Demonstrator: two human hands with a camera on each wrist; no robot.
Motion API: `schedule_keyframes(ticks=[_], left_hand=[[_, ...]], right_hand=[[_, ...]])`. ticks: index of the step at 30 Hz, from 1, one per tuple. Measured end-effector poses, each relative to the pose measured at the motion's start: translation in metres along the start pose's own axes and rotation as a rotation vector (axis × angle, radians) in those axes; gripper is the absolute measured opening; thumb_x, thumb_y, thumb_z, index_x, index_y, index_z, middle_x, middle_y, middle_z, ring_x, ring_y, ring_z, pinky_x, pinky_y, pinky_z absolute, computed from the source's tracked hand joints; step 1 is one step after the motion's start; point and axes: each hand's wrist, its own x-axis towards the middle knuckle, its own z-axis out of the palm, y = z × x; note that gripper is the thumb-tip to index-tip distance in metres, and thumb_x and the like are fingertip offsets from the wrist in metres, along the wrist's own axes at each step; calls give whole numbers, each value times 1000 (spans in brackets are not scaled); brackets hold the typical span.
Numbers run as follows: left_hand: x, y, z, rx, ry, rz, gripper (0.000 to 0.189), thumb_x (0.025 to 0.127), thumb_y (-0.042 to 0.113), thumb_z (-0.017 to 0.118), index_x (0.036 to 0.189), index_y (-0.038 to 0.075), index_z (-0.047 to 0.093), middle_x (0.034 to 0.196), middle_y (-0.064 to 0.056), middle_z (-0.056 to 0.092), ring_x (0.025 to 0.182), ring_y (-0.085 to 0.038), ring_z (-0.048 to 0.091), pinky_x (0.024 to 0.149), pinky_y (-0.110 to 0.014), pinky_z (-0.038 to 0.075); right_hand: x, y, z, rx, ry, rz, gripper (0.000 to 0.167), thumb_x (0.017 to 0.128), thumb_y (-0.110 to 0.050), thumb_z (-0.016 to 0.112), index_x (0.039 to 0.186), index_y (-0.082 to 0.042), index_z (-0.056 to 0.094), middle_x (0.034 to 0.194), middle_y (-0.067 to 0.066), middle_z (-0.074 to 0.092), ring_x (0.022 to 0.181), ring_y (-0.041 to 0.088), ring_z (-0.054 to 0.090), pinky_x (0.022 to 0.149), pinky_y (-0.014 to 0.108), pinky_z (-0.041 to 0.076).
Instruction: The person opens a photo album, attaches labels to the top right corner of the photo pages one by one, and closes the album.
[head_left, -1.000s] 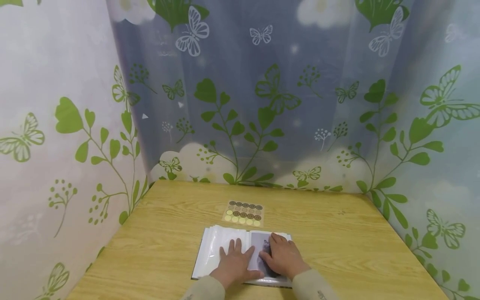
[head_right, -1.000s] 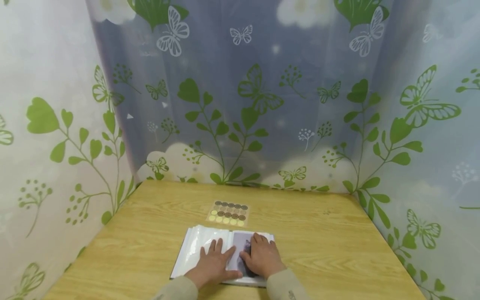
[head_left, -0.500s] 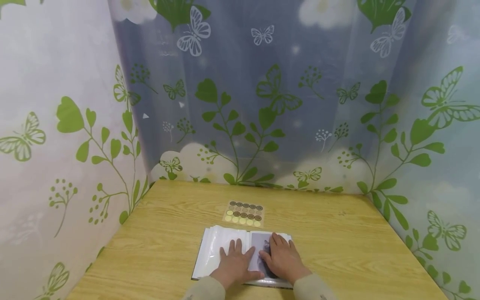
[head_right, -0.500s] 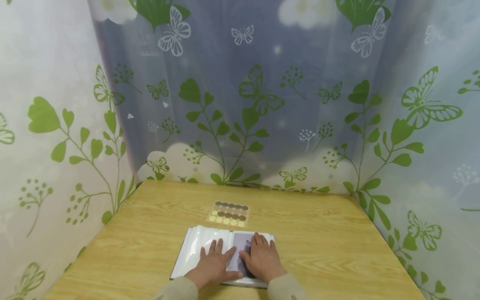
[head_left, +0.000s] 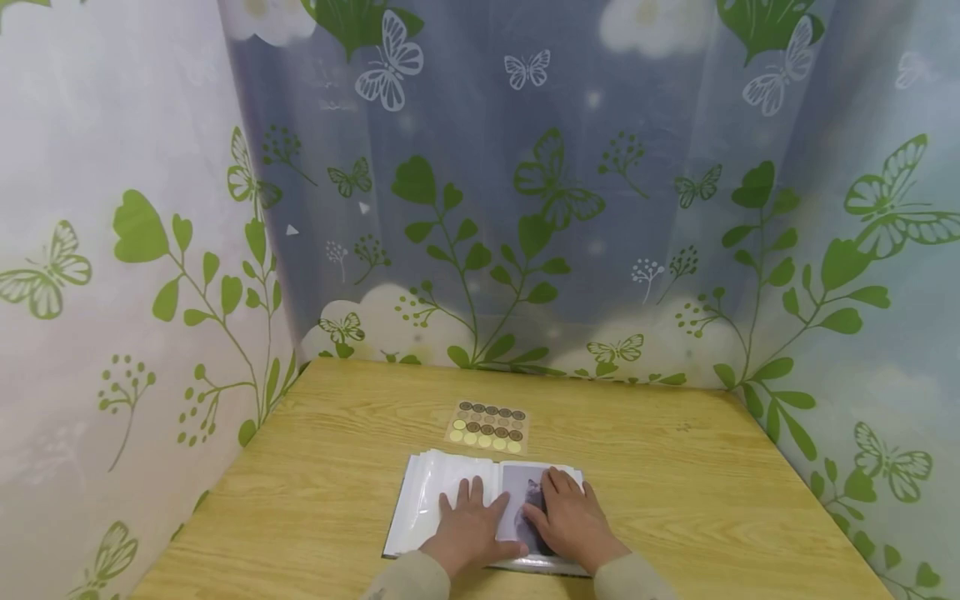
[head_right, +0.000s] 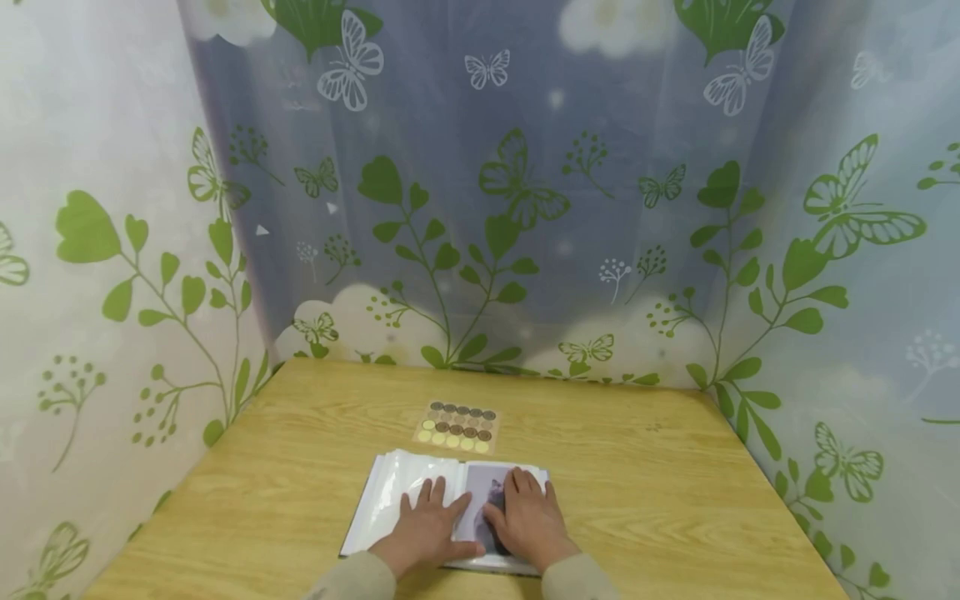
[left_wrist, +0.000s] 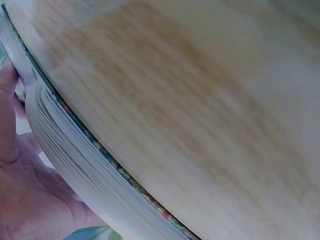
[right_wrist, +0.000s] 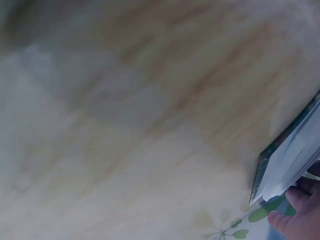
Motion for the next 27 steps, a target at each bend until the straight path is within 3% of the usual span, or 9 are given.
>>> schedule_keyframes(ticks=[16, 27], left_hand=[[1, -1, 1, -15, 13, 9, 90, 78, 73, 64, 146, 17, 51, 151, -31, 35, 139, -49, 31, 106, -71, 27], [0, -3, -2, -34, 13, 7, 94, 76, 73, 65, 146, 12, 50, 151, -28, 36, 140, -46, 32, 108, -69, 26]], right_hand=[[-3, 5, -2, 74, 11, 56, 63, 100, -44, 53, 142, 2, 49, 141, 24, 49, 134, 43, 42, 107, 67, 28], [-6, 7, -5, 83, 45, 37, 52, 99, -33, 58, 139, 0, 54, 137, 26, 52, 130, 44, 45, 105, 66, 33]])
